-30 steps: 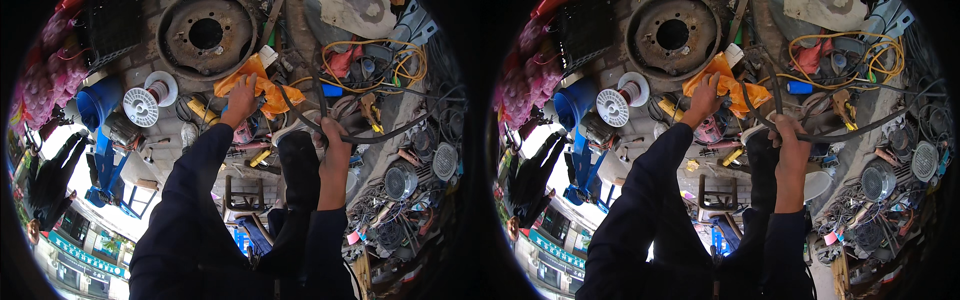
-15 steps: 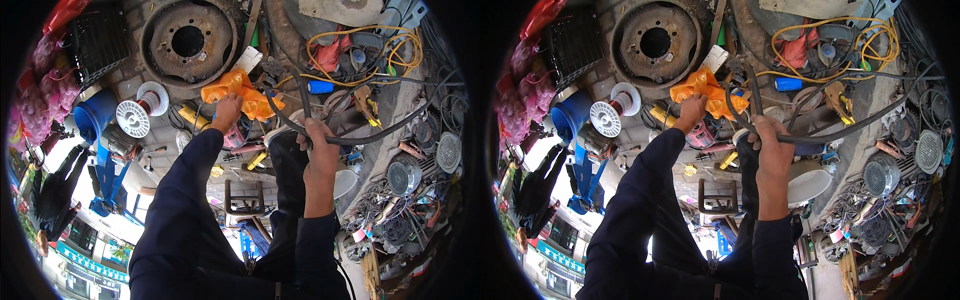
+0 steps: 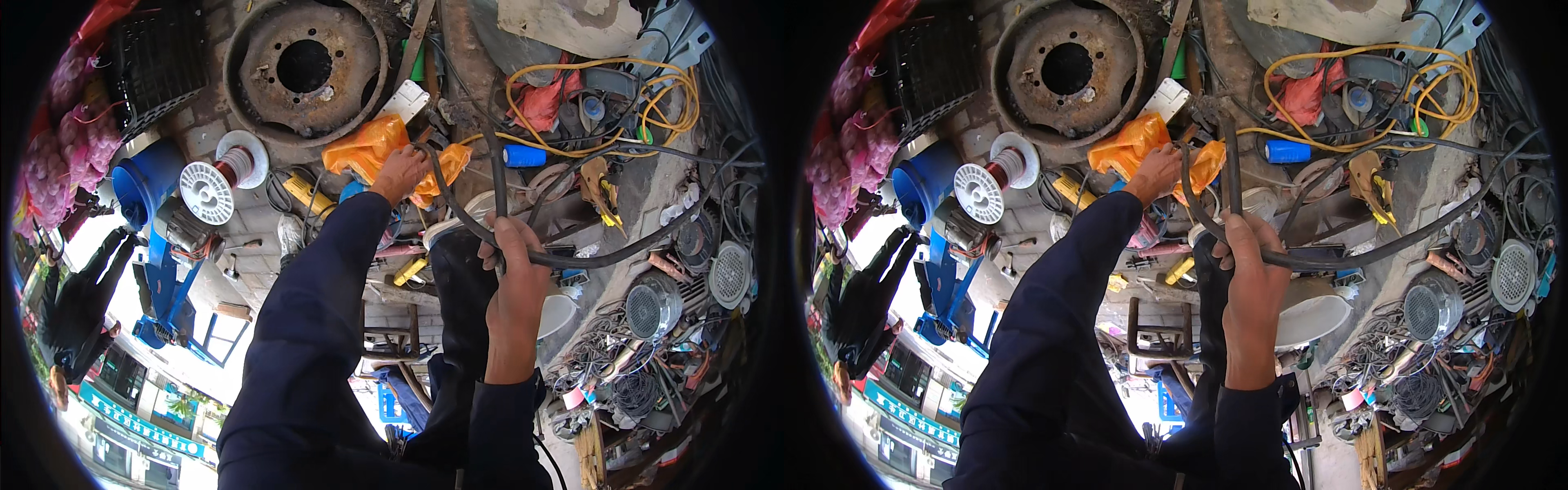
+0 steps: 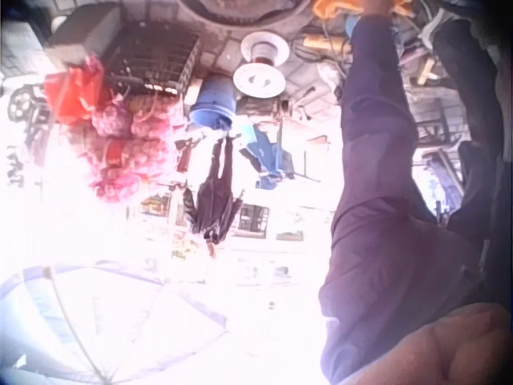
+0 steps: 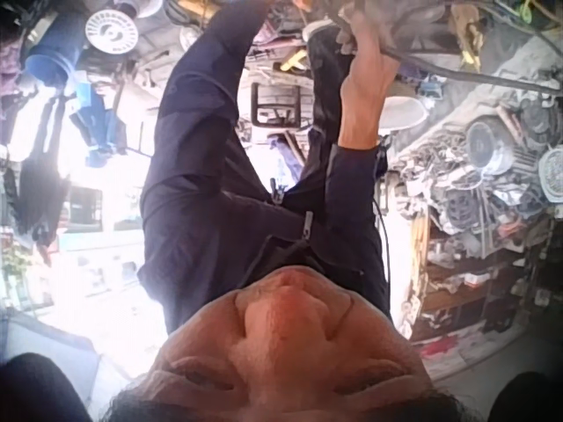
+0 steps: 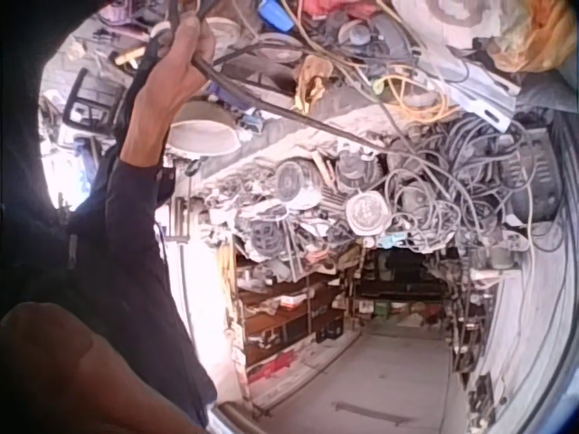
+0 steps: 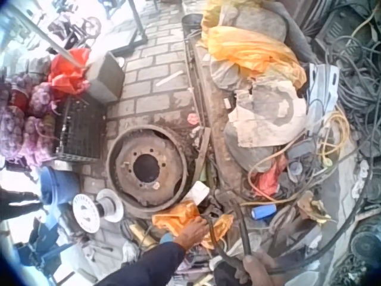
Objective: The person adjusts a blue metal machine, then walks through a cluttered workshop to retrieve a long metal rod and a red power tool. They return to the machine and appear to prepare for further work.
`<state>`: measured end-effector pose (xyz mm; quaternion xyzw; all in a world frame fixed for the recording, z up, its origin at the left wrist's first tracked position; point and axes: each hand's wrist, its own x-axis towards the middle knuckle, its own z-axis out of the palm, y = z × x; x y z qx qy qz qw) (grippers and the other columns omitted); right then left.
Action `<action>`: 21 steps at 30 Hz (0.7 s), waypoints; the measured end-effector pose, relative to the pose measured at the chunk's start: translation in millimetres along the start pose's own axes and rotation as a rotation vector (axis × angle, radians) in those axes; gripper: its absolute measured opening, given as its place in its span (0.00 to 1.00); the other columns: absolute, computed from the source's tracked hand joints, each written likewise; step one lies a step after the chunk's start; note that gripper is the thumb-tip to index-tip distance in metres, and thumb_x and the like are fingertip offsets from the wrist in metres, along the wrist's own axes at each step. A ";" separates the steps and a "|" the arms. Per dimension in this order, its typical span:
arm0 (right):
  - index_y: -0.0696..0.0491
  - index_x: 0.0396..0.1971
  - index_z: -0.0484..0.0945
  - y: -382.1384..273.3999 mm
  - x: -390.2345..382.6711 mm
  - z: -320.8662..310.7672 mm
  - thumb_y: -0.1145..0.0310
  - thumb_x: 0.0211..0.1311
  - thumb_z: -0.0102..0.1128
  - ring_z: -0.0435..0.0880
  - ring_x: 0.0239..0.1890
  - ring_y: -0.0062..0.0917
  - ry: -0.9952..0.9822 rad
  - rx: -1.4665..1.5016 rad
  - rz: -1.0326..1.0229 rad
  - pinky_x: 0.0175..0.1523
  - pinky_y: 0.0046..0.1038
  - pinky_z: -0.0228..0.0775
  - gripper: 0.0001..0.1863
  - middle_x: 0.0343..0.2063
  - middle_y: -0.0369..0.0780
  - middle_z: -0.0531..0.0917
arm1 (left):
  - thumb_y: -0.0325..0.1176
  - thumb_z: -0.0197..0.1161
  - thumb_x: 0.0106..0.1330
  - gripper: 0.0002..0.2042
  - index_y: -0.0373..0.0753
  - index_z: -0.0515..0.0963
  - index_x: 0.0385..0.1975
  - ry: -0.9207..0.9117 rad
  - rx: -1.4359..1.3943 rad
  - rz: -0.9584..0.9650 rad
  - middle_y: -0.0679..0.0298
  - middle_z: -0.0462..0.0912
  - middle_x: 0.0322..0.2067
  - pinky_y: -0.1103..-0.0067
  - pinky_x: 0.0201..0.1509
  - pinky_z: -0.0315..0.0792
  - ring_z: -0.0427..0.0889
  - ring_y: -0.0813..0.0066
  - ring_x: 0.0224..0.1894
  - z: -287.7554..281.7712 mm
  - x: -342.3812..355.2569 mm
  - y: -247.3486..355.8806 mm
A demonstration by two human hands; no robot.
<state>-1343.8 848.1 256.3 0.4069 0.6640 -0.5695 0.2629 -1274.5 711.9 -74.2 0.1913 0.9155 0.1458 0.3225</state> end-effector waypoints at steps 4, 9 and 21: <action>0.61 0.44 0.85 -3.4 2.3 2.8 0.62 0.70 0.61 0.75 0.29 0.17 -0.001 -0.060 -0.012 0.37 0.22 0.62 0.17 0.24 0.34 0.80 | 0.40 0.64 0.65 0.19 0.46 0.80 0.55 -0.149 -0.047 -0.113 0.66 0.84 0.49 0.69 0.52 0.73 0.77 0.60 0.57 -2.1 22.0 7.8; 0.61 0.44 0.85 -3.7 4.3 3.6 0.62 0.70 0.61 0.75 0.28 0.16 0.011 -0.067 -0.016 0.37 0.22 0.62 0.16 0.24 0.34 0.80 | 0.39 0.64 0.65 0.11 0.46 0.86 0.43 -0.018 -0.075 -0.159 0.68 0.85 0.45 0.69 0.54 0.72 0.76 0.60 0.56 2.6 9.7 19.2; 0.62 0.42 0.84 -20.0 -2.4 -6.0 0.64 0.72 0.61 0.73 0.25 0.15 0.101 0.115 -0.209 0.32 0.20 0.61 0.15 0.25 0.34 0.80 | 0.34 0.74 0.54 0.27 0.41 0.70 0.54 0.200 -0.198 -0.087 0.61 0.80 0.46 0.65 0.54 0.68 0.74 0.55 0.51 -9.1 -108.1 6.2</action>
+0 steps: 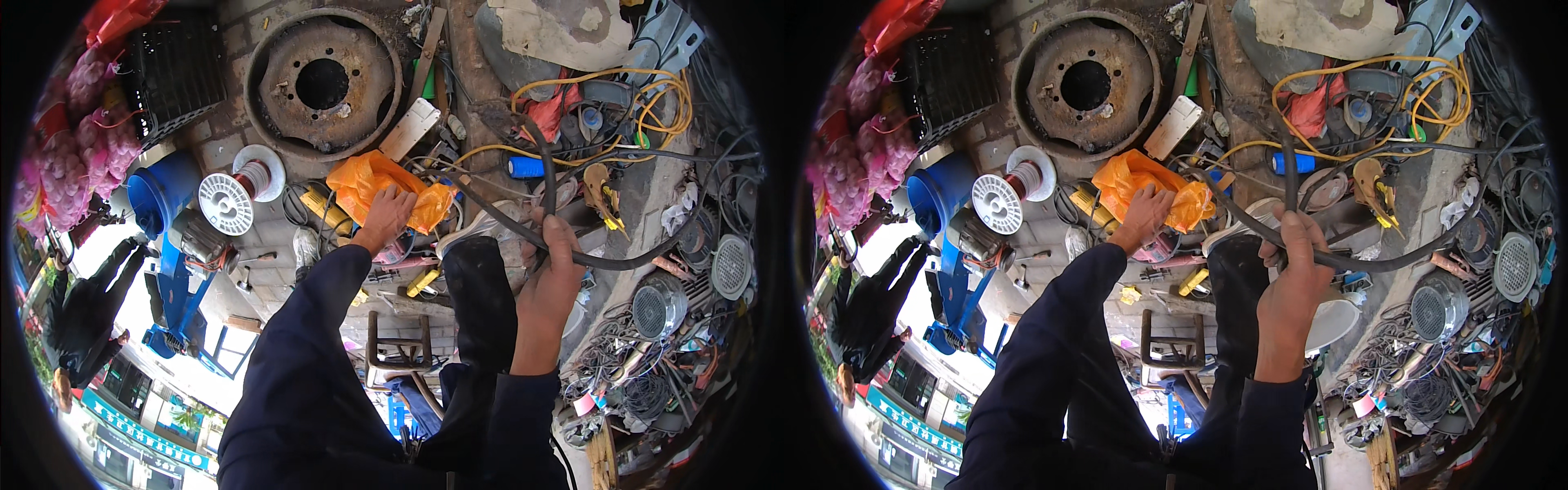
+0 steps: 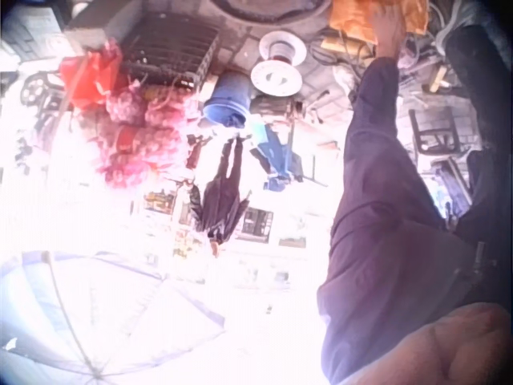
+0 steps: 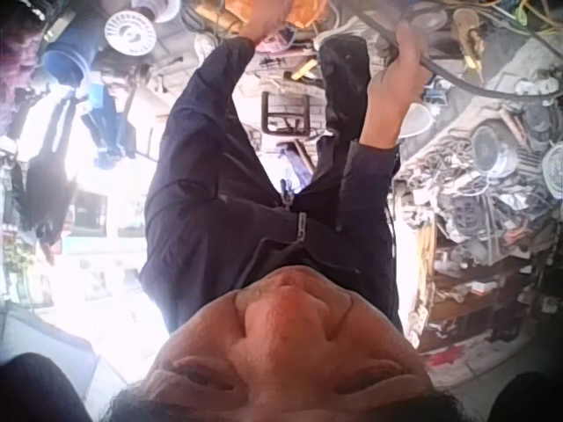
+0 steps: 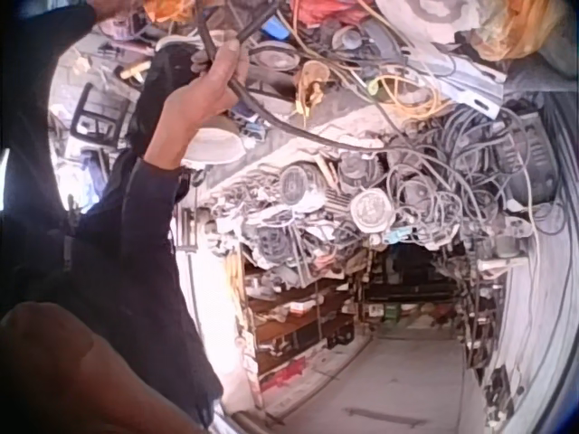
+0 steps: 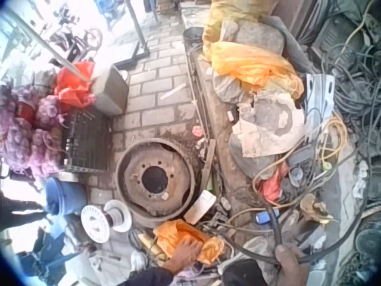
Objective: The person adjusts a blue metal machine, then walks through a cluttered workshop to retrieve a long metal rod and a red power tool. They return to the machine and appear to prepare for further work.
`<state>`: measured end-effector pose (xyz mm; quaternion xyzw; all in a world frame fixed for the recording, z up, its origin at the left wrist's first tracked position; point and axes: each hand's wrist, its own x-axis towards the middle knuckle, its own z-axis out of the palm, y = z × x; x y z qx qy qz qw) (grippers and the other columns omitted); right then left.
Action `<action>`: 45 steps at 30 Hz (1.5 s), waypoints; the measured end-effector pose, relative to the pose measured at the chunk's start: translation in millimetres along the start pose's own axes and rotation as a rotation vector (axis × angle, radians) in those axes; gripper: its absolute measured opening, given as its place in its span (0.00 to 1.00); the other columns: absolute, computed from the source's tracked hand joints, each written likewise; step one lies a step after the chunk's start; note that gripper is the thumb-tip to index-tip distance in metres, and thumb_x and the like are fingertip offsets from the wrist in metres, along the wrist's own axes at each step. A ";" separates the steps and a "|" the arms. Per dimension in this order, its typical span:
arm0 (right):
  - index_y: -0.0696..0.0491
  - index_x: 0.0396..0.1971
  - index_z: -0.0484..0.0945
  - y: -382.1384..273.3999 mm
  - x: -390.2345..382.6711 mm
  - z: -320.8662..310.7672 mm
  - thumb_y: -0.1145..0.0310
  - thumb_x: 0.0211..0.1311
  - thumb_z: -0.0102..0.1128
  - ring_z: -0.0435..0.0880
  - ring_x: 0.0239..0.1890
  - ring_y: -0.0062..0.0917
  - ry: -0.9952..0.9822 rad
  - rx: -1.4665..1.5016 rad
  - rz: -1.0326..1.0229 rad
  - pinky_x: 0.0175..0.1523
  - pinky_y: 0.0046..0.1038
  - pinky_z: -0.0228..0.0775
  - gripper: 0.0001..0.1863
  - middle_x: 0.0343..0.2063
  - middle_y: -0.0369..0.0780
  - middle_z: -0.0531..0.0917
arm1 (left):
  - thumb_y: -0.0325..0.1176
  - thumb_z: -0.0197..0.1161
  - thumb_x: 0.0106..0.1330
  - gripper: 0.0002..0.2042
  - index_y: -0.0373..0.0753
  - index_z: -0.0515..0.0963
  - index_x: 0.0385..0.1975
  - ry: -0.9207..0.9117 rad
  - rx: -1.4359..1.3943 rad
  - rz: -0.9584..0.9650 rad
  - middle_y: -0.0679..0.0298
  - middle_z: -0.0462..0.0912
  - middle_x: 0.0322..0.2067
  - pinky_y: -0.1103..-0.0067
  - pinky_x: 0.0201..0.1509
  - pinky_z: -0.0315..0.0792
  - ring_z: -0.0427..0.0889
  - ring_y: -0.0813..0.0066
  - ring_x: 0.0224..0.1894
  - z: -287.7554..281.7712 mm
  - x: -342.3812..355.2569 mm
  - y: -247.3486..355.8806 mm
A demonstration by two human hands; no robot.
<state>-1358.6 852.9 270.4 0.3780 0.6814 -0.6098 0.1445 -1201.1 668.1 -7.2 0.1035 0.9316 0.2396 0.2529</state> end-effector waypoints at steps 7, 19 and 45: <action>0.61 0.39 0.83 -24.1 -0.7 -41.2 0.59 0.75 0.58 0.67 0.18 0.14 0.184 0.112 -0.200 0.24 0.17 0.55 0.17 0.19 0.33 0.75 | 0.33 0.73 0.50 0.29 0.44 0.71 0.54 -0.009 -0.038 0.092 0.62 0.80 0.43 0.63 0.53 0.69 0.72 0.54 0.49 0.9 -46.5 -13.7; 0.59 0.40 0.84 3.7 17.6 -32.3 0.58 0.74 0.58 0.73 0.21 0.14 0.085 0.063 -0.094 0.27 0.17 0.57 0.17 0.21 0.33 0.79 | 0.34 0.74 0.54 0.21 0.40 0.73 0.45 0.105 -0.182 0.079 0.52 0.85 0.37 0.64 0.54 0.68 0.80 0.48 0.40 -34.3 20.1 -67.3; 0.61 0.41 0.85 16.7 29.3 -16.7 0.60 0.74 0.58 0.72 0.24 0.13 0.087 -0.158 0.020 0.31 0.18 0.60 0.17 0.22 0.34 0.80 | 0.29 0.70 0.58 0.28 0.31 0.70 0.59 0.750 -0.330 -0.405 0.45 0.74 0.53 0.62 0.61 0.72 0.76 0.45 0.56 -26.4 -3.2 -65.1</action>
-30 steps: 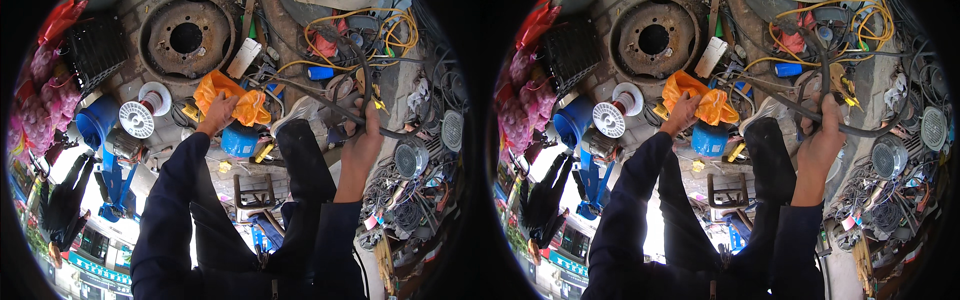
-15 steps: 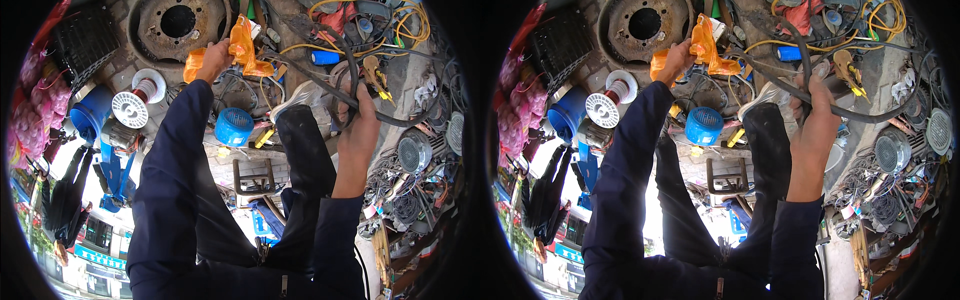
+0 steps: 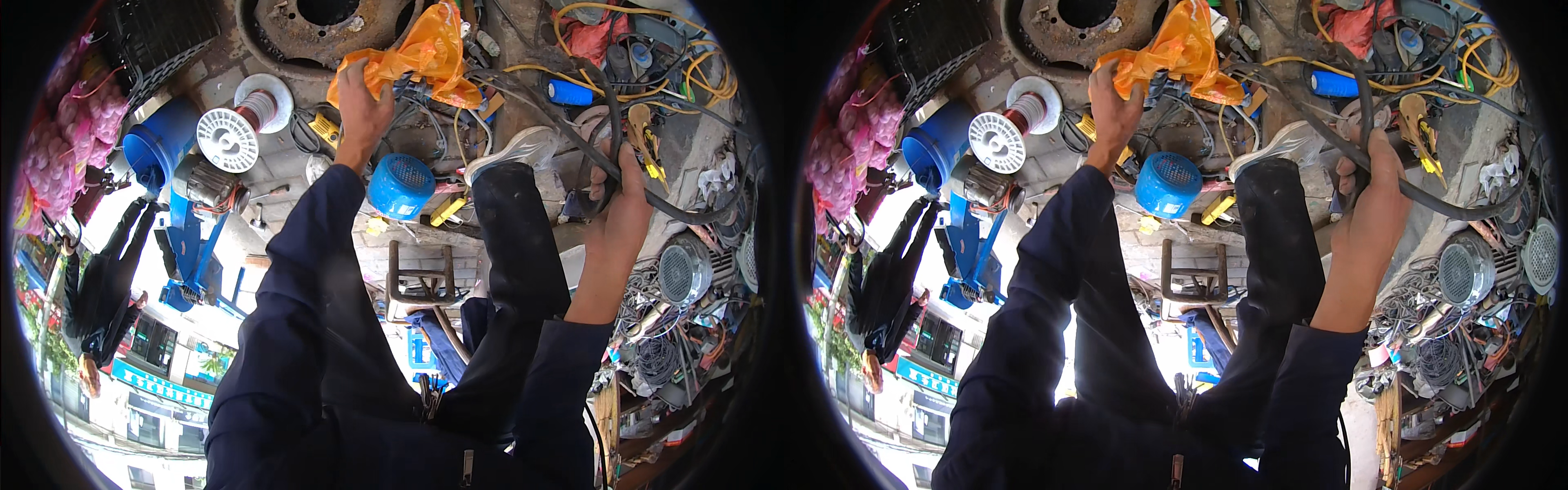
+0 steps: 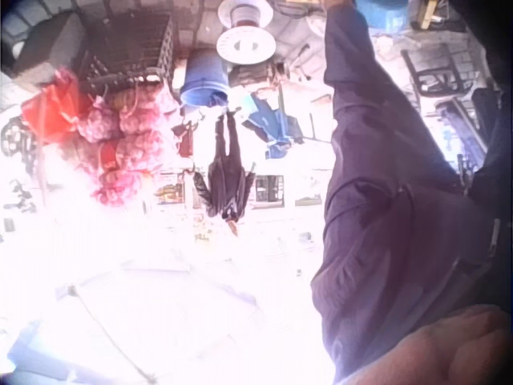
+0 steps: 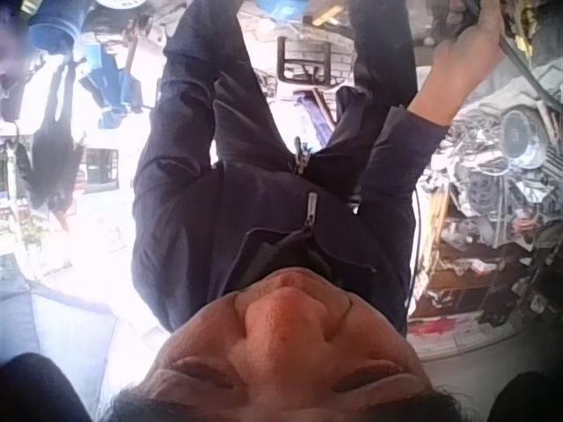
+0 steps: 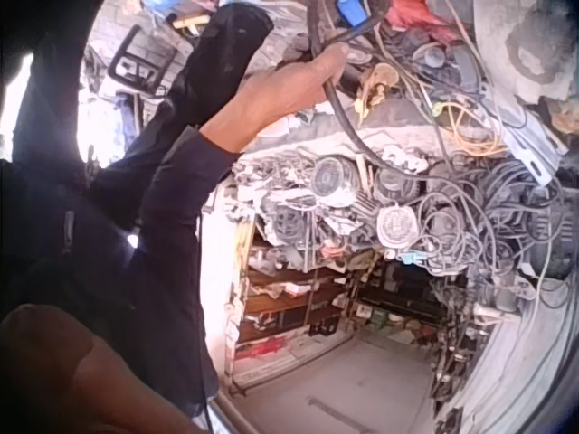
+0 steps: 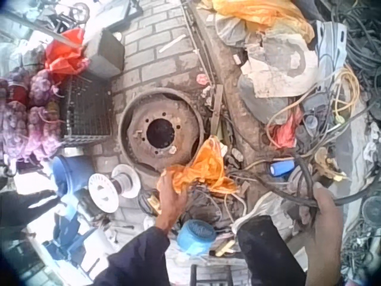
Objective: The person adjusts a blue metal machine, then walks through a cluttered workshop to retrieve a long metal rod and a red power tool. They return to the machine and appear to prepare for further work.
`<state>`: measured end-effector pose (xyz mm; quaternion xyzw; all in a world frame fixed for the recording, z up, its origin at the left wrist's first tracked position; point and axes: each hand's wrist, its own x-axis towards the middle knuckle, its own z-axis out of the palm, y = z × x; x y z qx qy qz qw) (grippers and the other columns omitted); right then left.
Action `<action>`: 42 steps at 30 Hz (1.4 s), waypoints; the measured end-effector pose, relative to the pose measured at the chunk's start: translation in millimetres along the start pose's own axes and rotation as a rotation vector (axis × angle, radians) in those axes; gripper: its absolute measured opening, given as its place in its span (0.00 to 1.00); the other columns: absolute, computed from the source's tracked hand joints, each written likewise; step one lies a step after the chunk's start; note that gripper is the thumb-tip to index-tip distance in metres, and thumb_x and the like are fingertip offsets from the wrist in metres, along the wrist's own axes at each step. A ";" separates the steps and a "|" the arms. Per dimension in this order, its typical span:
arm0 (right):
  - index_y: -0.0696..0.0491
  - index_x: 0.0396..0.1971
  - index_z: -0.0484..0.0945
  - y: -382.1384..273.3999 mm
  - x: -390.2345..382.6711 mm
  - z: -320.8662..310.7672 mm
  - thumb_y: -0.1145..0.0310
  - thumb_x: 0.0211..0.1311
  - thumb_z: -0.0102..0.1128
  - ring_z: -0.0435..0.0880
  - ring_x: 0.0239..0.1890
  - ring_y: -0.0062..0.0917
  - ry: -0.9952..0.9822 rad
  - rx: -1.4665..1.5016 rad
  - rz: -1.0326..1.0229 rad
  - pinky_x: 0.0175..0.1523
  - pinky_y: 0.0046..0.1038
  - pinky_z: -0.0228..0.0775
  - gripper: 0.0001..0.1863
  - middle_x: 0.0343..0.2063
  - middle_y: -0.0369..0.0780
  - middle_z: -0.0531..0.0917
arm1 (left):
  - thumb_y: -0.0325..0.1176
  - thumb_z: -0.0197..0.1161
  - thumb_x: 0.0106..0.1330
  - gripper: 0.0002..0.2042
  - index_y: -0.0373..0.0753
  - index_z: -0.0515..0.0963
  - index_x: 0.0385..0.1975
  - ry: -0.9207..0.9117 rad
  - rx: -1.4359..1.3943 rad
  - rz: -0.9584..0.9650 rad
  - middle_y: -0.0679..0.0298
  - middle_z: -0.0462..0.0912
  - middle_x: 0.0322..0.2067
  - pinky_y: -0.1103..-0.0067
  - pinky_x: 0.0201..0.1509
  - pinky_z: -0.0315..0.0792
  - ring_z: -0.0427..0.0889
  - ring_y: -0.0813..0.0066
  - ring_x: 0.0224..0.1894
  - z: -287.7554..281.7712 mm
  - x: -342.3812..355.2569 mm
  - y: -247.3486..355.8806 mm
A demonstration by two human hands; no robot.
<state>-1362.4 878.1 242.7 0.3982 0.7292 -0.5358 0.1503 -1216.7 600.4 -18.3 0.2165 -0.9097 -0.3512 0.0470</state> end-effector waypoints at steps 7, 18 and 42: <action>0.57 0.41 0.83 7.2 7.3 4.0 0.60 0.77 0.55 0.73 0.23 0.13 -0.168 0.038 -0.030 0.28 0.18 0.63 0.15 0.24 0.33 0.82 | 0.29 0.62 0.67 0.06 0.33 0.80 0.35 0.118 -0.512 -1.607 0.66 0.69 0.18 0.79 0.25 0.63 0.65 0.79 0.17 -50.9 -261.7 -66.4; 0.55 0.53 0.77 34.3 18.1 -35.1 0.53 0.81 0.50 0.75 0.32 0.22 -0.209 -0.077 0.025 0.42 0.28 0.64 0.20 0.34 0.38 0.83 | 0.70 0.59 0.66 0.48 0.39 0.56 0.76 0.195 -1.115 -1.909 0.47 0.60 0.75 0.56 0.77 0.52 0.63 0.42 0.74 21.4 -419.9 -145.9; 0.56 0.63 0.73 19.2 51.6 -35.9 0.49 0.80 0.50 0.78 0.53 0.32 -0.247 -0.139 0.058 0.56 0.38 0.69 0.27 0.57 0.44 0.80 | 0.40 0.77 0.62 0.52 0.39 0.40 0.74 0.383 -1.385 -1.746 0.49 0.62 0.69 0.45 0.62 0.73 0.71 0.47 0.66 77.4 -299.1 -49.8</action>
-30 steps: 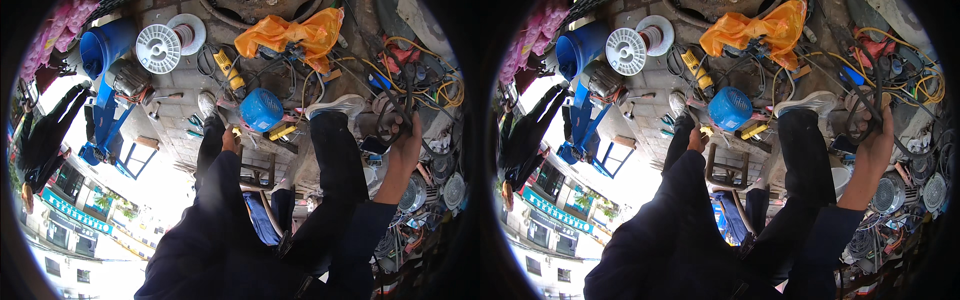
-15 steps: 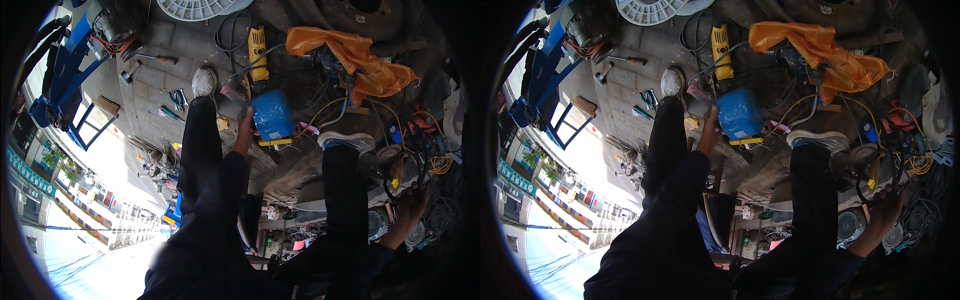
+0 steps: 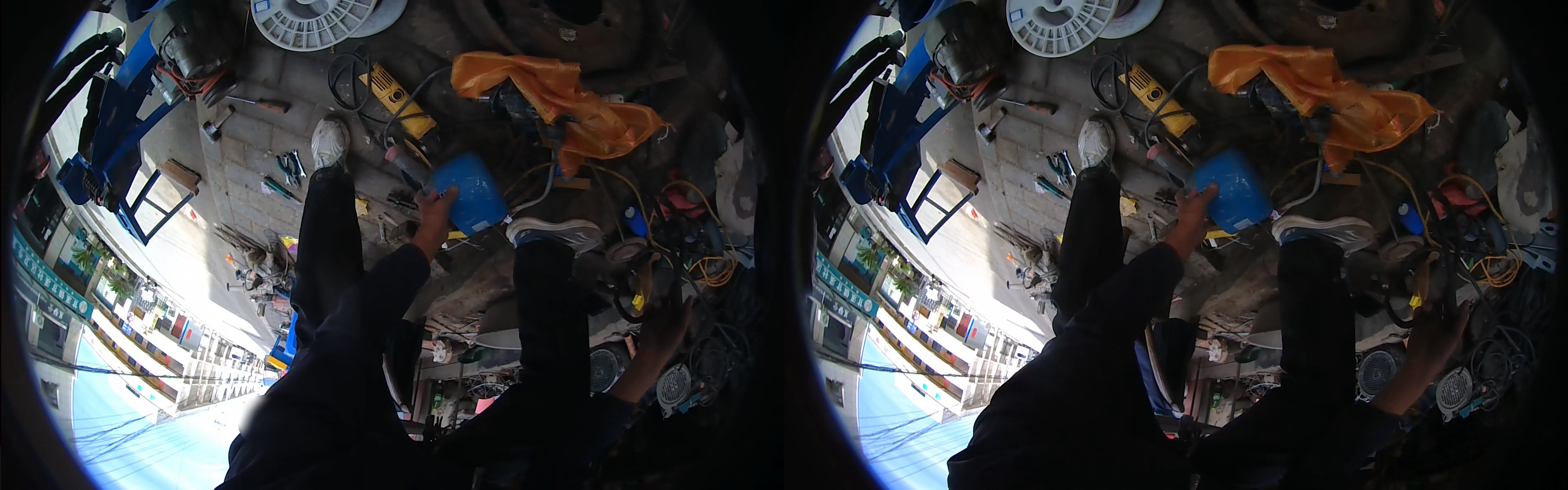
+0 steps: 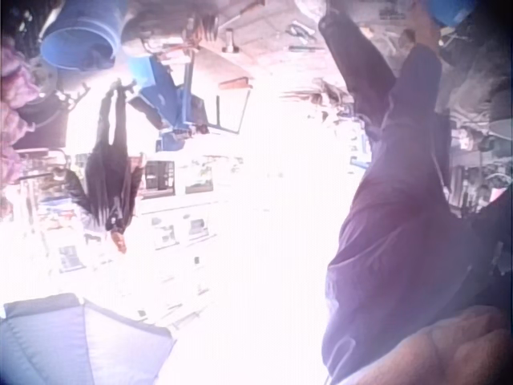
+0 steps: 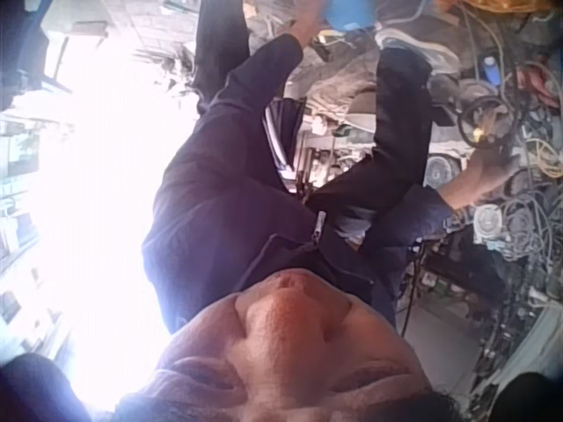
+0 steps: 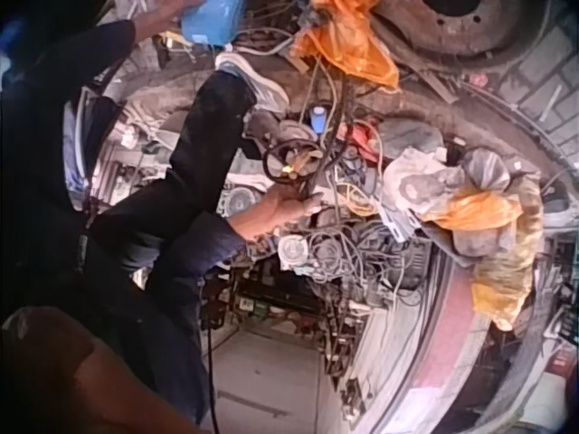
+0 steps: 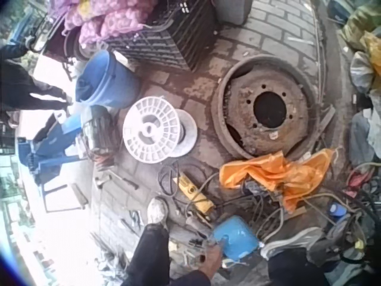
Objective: The person adjusts a blue metal machine, then walks through a cluttered workshop to retrieve a long metal rod and a red power tool. They return to the machine and appear to prepare for further work.
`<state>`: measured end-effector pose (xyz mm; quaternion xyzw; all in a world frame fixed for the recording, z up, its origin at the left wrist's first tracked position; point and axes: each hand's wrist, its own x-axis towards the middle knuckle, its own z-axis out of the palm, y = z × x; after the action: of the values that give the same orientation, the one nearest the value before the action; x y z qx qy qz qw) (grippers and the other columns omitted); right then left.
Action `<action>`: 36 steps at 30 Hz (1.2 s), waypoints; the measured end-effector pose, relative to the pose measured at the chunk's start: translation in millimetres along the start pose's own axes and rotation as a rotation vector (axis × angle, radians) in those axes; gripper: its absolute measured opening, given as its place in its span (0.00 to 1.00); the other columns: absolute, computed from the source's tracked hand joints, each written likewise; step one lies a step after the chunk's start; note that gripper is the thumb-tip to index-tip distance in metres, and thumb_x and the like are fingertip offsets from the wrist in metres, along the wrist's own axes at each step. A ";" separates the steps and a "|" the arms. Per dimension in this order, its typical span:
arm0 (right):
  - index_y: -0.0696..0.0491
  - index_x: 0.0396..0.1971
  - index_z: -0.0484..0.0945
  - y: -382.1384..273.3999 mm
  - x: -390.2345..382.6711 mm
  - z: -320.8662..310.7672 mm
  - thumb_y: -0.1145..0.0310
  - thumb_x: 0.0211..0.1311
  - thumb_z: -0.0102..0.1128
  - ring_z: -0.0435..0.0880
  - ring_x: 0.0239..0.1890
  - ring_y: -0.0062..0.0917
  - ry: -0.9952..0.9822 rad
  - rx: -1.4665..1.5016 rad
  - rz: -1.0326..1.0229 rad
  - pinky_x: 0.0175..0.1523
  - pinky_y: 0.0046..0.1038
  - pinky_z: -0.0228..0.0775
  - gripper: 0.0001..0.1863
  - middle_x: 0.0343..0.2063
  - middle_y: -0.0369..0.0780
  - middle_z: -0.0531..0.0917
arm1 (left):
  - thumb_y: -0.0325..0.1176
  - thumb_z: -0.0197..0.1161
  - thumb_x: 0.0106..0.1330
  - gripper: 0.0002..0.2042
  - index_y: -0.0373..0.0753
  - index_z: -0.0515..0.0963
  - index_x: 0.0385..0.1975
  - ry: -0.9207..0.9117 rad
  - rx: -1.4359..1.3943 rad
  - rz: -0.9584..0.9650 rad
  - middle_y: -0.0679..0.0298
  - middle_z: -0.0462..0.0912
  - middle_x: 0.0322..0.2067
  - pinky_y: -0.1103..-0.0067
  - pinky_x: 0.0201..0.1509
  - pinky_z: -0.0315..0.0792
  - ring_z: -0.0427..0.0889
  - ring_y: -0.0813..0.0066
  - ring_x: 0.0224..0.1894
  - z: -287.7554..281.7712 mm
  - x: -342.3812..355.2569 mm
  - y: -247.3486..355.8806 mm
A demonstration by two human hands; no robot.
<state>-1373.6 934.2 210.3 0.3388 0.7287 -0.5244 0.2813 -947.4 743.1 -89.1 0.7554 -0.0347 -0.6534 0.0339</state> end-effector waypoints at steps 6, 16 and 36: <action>0.58 0.74 0.62 2.0 7.9 32.5 0.40 0.79 0.43 0.63 0.76 0.40 -0.090 -0.155 -0.177 0.79 0.45 0.53 0.40 0.73 0.51 0.66 | 0.39 0.75 0.64 0.51 0.37 0.39 0.75 0.035 -0.013 -0.012 0.49 0.62 0.69 0.48 0.66 0.71 0.66 0.47 0.70 6.5 19.3 -0.1; 0.61 0.63 0.72 106.8 -71.4 108.6 0.65 0.70 0.64 0.82 0.55 0.33 -0.078 -0.854 -0.526 0.57 0.33 0.77 0.26 0.57 0.49 0.80 | 0.41 0.74 0.66 0.51 0.36 0.37 0.74 -0.036 -0.011 -0.097 0.46 0.60 0.69 0.51 0.72 0.65 0.60 0.49 0.74 -1.5 35.4 -11.1; 0.63 0.77 0.37 385.7 -26.2 220.5 0.58 0.48 0.82 0.45 0.75 0.69 -0.343 -1.598 -0.827 0.70 0.69 0.50 0.69 0.74 0.68 0.43 | 0.42 0.70 0.67 0.30 0.37 0.64 0.63 -0.021 0.274 0.002 0.50 0.77 0.54 0.64 0.56 0.77 0.80 0.58 0.55 25.2 17.0 11.2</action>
<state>-1041.2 803.4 -55.2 -0.3272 0.8862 0.0339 0.3261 -969.9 730.1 -108.4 0.7462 -0.1247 -0.6502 -0.0693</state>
